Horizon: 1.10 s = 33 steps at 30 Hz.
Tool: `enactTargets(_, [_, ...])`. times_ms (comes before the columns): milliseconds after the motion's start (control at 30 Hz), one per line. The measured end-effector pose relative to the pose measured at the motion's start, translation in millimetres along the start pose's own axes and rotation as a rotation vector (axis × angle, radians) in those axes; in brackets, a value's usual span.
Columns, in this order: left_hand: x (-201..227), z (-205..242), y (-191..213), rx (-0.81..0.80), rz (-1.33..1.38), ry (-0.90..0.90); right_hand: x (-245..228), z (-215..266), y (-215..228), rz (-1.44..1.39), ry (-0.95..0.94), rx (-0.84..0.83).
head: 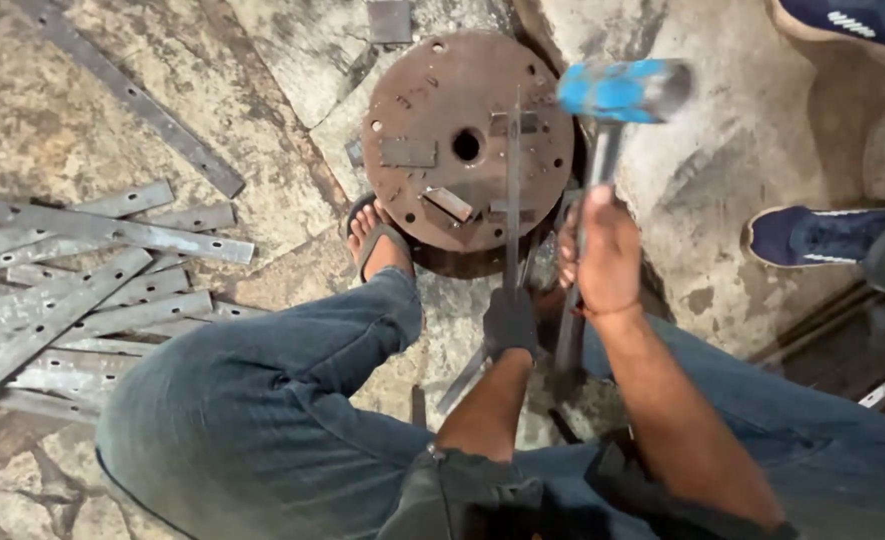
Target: Hammering and shaping metal strips on a circular base.
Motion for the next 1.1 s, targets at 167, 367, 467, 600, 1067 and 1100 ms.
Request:
enactTargets(167, [2, -23, -14, 0.050, -0.026, -0.021, 2, -15, 2, 0.042, 0.298, 0.018])
enactTargets(367, [36, -53, -11, 0.028, 0.052, -0.150, 37, -44, -4, 0.297, -0.158, 0.016])
enactTargets(467, [47, -73, -13, 0.025, 0.030, -0.176, 21, -20, 3, 0.193, -0.265, 0.003])
enactTargets(600, [71, -88, -9, 0.051, 0.015, -0.210, 0, 1, 7, 0.056, 0.105, 0.068])
enactTargets(1067, [34, -63, -17, -0.005, -0.090, -0.137, 6, 9, 9, 0.508, 0.224, 0.119])
enactTargets(1100, [20, -55, -17, 0.015, -0.054, -0.042, -6, 17, 8, 0.378, 0.191, 0.091])
Point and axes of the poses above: each hand's wrist, its own z-axis away from the middle knuckle, its own y-axis out of the back of the hand, x = y × z, the point moved 2 cm from there along -z, towards the middle knuckle, and after that the axes turned 9 degrees about z, right-handed, at the moved point
